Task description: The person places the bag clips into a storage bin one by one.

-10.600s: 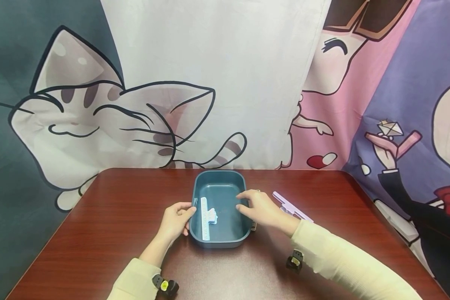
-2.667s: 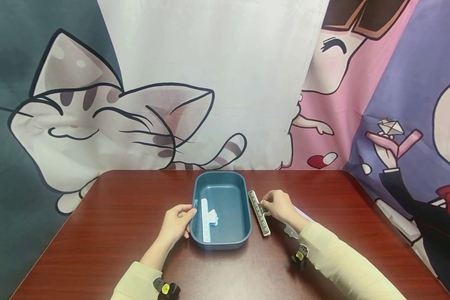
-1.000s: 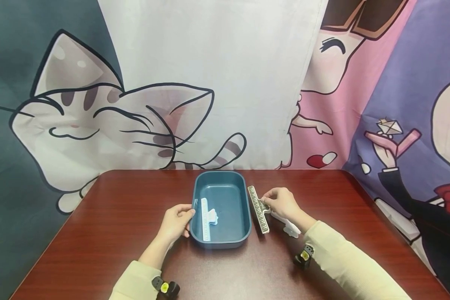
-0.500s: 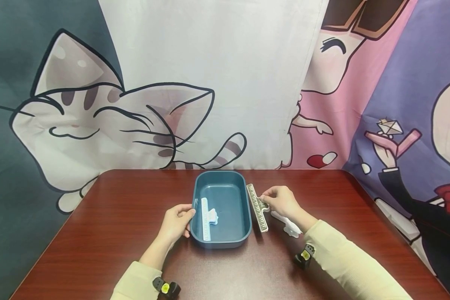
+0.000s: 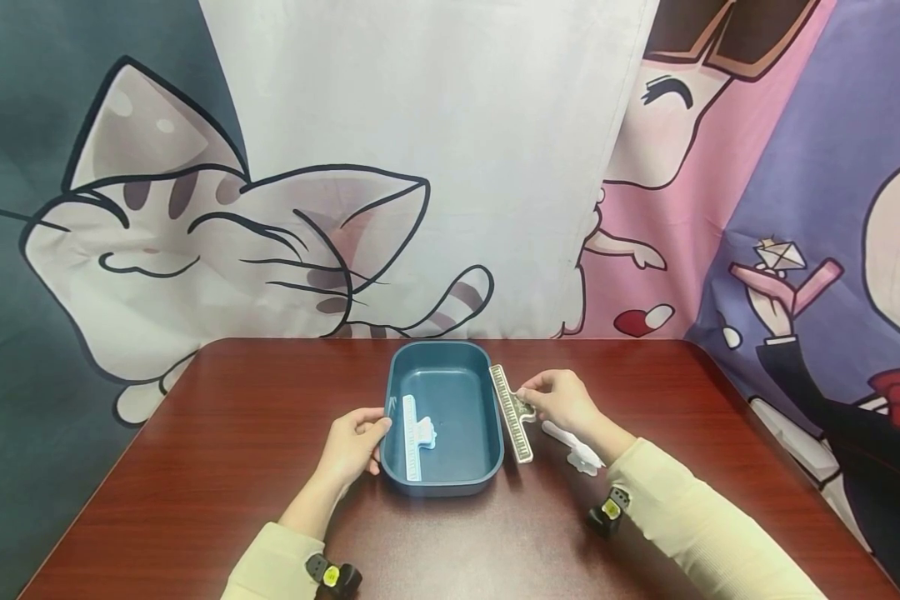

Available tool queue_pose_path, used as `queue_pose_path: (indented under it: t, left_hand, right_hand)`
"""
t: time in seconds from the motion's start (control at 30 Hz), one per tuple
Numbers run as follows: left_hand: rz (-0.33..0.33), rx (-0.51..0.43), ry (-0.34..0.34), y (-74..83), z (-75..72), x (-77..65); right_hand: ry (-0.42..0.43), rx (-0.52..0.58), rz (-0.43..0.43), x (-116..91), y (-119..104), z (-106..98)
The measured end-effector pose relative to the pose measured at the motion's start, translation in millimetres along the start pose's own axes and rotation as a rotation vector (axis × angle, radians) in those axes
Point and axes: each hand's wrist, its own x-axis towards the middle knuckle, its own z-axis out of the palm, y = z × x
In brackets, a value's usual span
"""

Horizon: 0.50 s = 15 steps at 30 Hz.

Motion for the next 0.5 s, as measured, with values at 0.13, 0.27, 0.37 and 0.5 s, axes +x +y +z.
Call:
queue_pose_path:
  t: [0.13,0.27,0.37,0.5]
  left_hand:
    - [-0.001,-0.003,0.000,-0.6,-0.2,0.1]
    - [-0.001,-0.010,-0.001,-0.5,-0.2,0.0]
    - [-0.001,-0.013,-0.001,-0.4,-0.1,0.1]
    - [-0.001,-0.007,0.002,-0.7,0.1,0.3]
  right_hand:
    - [-0.013,0.019,-0.006,-0.3,-3.5,0.1]
    - [-0.020,0.050,-0.003,-0.3,-5.8,1.0]
    - [-0.023,0.066,0.001,0.2,-6.6,1.5]
    - [-0.031,0.085,0.003,0.2,-8.3,2.6]
